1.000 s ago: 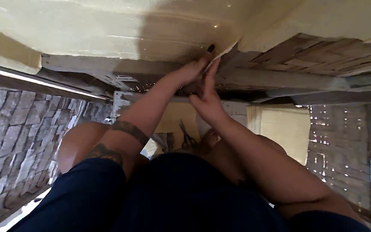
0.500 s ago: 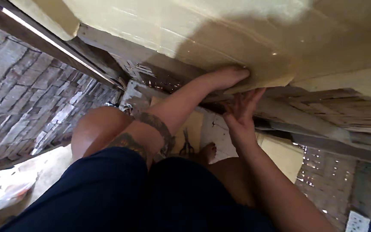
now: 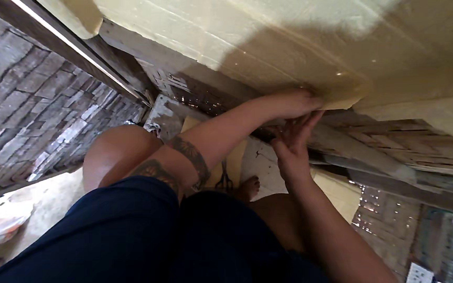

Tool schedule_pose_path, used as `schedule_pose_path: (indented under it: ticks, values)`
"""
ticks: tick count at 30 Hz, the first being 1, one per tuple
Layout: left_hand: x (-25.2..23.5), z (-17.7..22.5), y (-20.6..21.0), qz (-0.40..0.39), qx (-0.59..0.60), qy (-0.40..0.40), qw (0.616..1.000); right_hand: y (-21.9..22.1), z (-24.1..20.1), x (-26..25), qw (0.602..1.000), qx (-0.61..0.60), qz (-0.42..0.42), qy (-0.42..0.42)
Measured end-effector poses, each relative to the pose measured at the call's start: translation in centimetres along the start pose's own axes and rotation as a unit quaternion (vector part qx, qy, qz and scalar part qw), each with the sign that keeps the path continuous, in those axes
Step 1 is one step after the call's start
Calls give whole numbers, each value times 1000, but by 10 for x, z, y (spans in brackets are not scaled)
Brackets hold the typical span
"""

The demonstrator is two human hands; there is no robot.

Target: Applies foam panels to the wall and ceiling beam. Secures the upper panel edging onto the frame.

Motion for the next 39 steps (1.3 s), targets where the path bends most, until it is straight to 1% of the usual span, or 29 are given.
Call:
schedule_pose_path:
  ticks: [2,4,7,10,12,15,18,20,23,27,29,31,34,39]
  values:
    - [9,17,-1,1,19,8,1000,-1,0,2,1000,9,6,10]
    - [8,25,1,10,70,-8,997,-3,0,2,1000,16,2,11]
    - [-2,22,5,43,152,-13,987,-4,-2,2,999,29,-2,16]
    - [-11,11,9,72,178,3,981,-4,-2,3,999,35,-2,11]
    - [-8,10,8,81,152,16,985,-4,-5,2,999,31,-7,18]
    - [5,24,-1,41,59,-6,997,-2,-10,3,999,30,-10,32]
    - [11,38,1,40,7,9,999,-3,-6,2,1000,16,-12,21]
    - [12,48,5,26,10,3,1000,-5,-2,3,999,12,-9,30]
    - [4,49,10,67,31,3,997,-7,5,1,1000,8,7,22]
    - [-4,45,10,105,70,2,992,-7,-3,3,999,17,0,33]
    - [-4,40,9,98,80,-9,992,-7,-3,3,999,23,1,26]
    - [1,41,4,73,96,-26,992,-7,-2,2,1000,16,7,16]
    - [7,46,-2,56,74,-31,995,-7,-4,2,1000,10,12,19]
    - [8,58,11,72,101,-39,992,-17,-8,9,999,28,5,43]
Point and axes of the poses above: each hand's wrist, its own x-axis away from the middle knuckle, its own y-axis out of the palm, z = x × y, the point moved 1 cm from there along -x, towards the middle knuckle, and after that the axes turned 11 degrees about z, right-handed, at the moved point
